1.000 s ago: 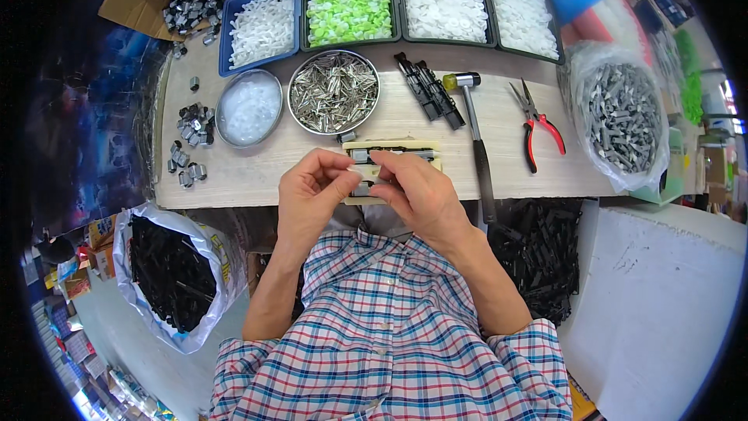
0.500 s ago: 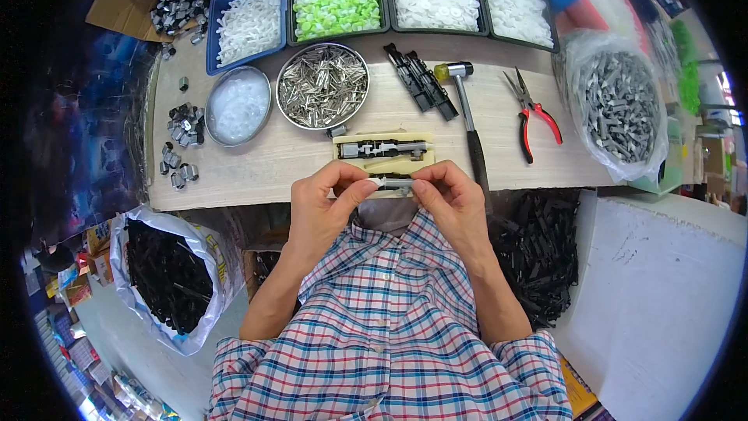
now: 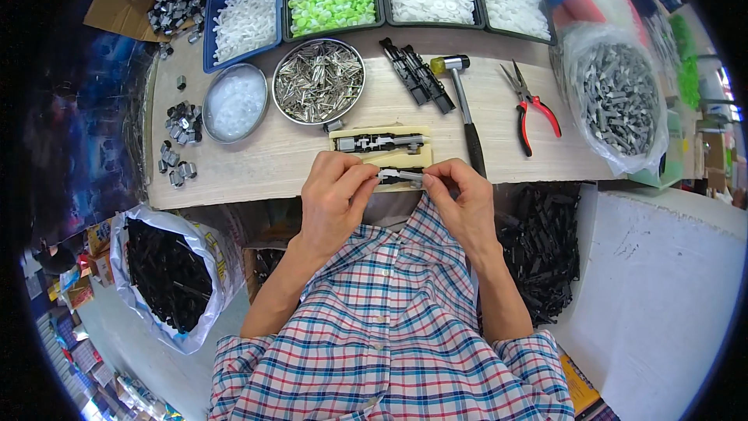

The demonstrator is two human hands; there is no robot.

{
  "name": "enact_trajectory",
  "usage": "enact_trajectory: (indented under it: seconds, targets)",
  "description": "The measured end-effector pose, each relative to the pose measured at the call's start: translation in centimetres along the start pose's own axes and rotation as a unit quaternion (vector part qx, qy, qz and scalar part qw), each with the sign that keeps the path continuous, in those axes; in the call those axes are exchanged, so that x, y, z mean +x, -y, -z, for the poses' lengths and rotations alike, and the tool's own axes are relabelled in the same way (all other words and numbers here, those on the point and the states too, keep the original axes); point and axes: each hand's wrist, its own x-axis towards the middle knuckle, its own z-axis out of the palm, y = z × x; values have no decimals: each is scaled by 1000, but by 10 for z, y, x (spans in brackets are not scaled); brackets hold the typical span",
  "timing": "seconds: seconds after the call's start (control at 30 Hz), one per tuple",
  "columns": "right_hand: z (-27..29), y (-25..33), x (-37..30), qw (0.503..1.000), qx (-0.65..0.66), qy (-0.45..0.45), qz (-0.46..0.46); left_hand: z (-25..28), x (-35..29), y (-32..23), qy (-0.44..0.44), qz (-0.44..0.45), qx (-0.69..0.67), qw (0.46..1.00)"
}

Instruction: The recorder is assembling small mechanical components by fitting metal pins into plastic frames using a jig and manual tools.

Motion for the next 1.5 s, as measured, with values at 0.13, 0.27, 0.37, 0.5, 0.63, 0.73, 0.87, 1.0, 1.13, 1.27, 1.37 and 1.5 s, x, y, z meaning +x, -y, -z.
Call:
enact_trajectory:
  seconds: [0.13,0.27,0.37,0.5,0.63,0.73,0.87,1.0,1.13,1.27,1.37,1.5]
  targets:
    - [0,3,1,1000,-18,-1,-5,-6,2,0,11,-25,13,1000]
    - [2,1,3,1000,-3,5,-18,-10,3,0,18,-32,19,999]
    - [0,2,3,1000,7,5,-26,-10,3,1,32,-49,29,998]
    - [2,-2,4,999,14,23,-35,-13,4,2,46,-51,32,997]
    - [-1,1,5,998,36,28,-38,-15,4,1,40,-35,22,998]
    - [-6,4,6,998,41,27,-45,-15,5,1,33,-27,13,999]
    - [-9,3,11,996,-59,-14,69,-15,4,2,39,-28,19,999]
    - [-14,-2,9,984,-101,-49,137,-14,6,0,53,-32,34,998]
    - [-18,-11,5,978,-118,-55,161,-14,5,-1,53,-31,38,997]
    - [-26,-13,-1,973,-122,-63,183,-14,4,-2,59,-28,43,997]
    - [-30,-22,0,976,-110,-72,176,-13,6,-2,62,-34,50,996]
    - [-26,-19,0,984,-57,-53,160,-13,6,-2,66,-43,61,995]
